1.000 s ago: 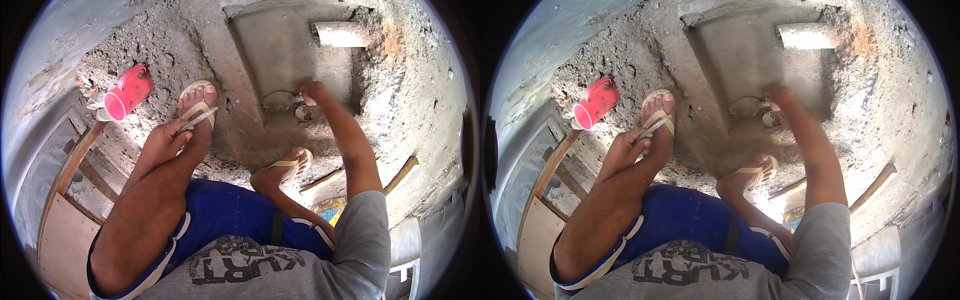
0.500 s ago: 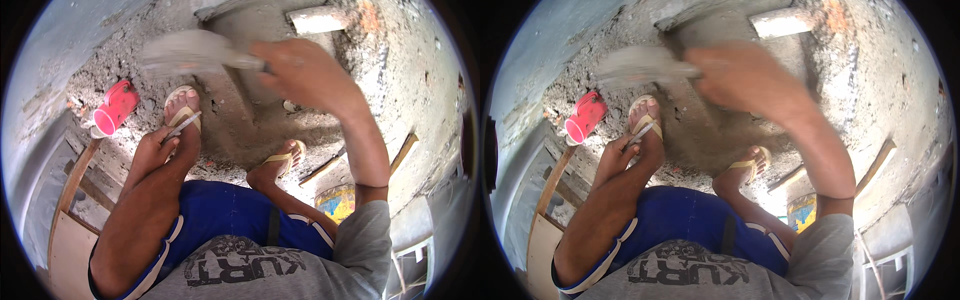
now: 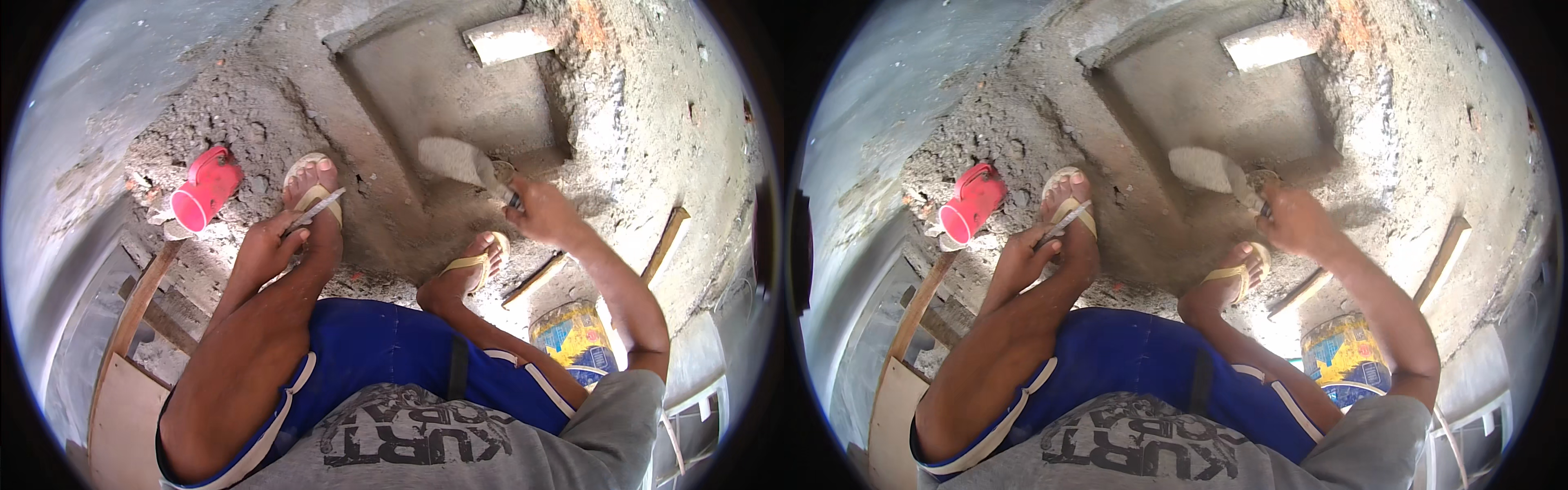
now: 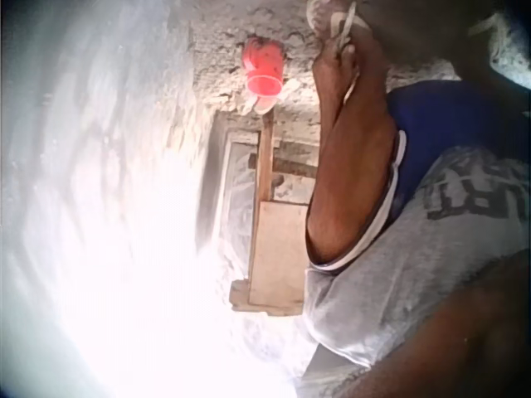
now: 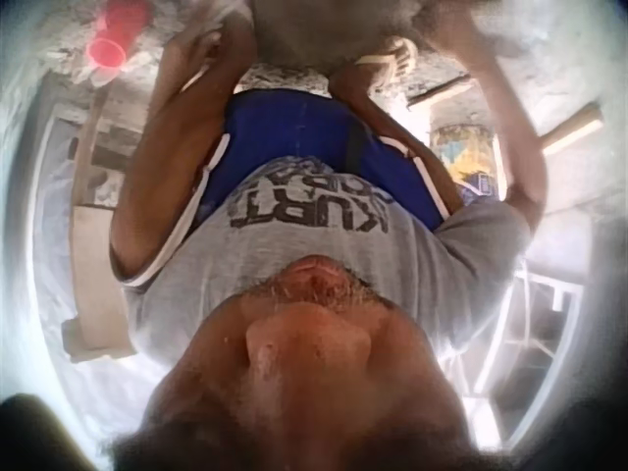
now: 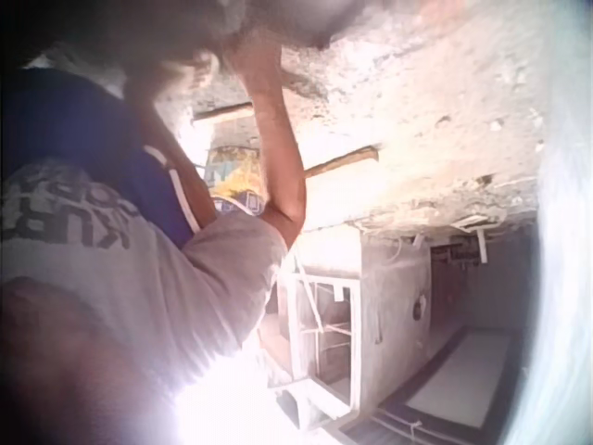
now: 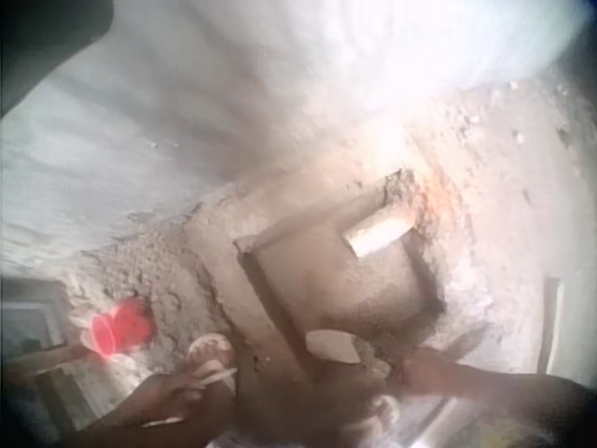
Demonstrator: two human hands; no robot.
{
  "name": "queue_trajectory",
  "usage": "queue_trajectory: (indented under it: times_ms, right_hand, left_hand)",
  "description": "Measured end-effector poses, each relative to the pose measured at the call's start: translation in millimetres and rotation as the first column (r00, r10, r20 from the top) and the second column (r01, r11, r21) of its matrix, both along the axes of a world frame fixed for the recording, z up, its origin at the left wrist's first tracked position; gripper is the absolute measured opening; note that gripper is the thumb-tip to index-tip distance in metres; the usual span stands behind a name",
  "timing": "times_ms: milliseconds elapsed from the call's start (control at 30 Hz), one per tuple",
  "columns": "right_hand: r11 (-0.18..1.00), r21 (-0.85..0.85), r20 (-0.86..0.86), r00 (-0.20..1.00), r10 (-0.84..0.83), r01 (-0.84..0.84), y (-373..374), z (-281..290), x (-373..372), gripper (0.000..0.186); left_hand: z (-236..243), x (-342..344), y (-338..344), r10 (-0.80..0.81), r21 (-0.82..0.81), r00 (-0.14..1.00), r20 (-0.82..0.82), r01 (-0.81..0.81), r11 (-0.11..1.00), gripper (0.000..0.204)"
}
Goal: The person uses a hammer and a small metal rod to chip away at concrete around a pipe in a floor cutout, then uses a trowel to apply and smooth cement over the area.
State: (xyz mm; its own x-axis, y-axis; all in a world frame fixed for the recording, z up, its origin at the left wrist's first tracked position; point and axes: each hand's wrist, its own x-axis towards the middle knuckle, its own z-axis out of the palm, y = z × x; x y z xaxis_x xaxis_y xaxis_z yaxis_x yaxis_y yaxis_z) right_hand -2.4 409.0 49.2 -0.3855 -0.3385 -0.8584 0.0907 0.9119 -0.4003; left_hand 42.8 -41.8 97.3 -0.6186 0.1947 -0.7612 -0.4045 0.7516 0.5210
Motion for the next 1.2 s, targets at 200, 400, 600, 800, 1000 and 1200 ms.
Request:
queue_trajectory:
  times_ms: [200, 400, 600, 800, 1000, 1200]
  right_hand:
    - [0.953, -0.296, -0.371, 0.911, -0.18, 0.067, -96, -35, -12, 0.034]
    - [0.876, -0.42, -0.532, 0.717, -0.45, 0.239, -193, -59, -90, 0.032]
    - [0.872, -0.436, -0.543, 0.707, -0.453, 0.224, -208, -55, -93, 0.031]
    - [0.849, -0.38, -0.455, 0.725, -0.517, 0.368, -242, -68, -73, 0.032]
    - [0.705, -0.425, -0.18, 0.71, -0.68, 0.567, -303, -65, -72, 0.041]
    - [0.741, -0.518, -0.267, 0.742, -0.615, 0.428, -281, -53, -78, 0.037]
  left_hand:
    - [1, -12, 15, -0.088, -0.031, 0.994, -0.071, 0.086, 0.996, 0.025]
    - [4, -17, 26, -0.154, -0.004, 0.985, -0.073, 0.154, 0.988, 0.026]
    - [3, -6, 11, -0.146, -0.017, 0.986, -0.085, 0.145, 0.989, 0.035]
    - [2, -3, 3, -0.13, 0.016, 0.988, -0.081, 0.132, 0.991, 0.034]
    - [-9, 5, -12, -0.155, 0.047, 0.988, 0.009, 0.155, 0.987, 0.031]
    - [-15, -11, 1, -0.258, 0.053, 0.964, 0.058, 0.255, 0.966, 0.033]
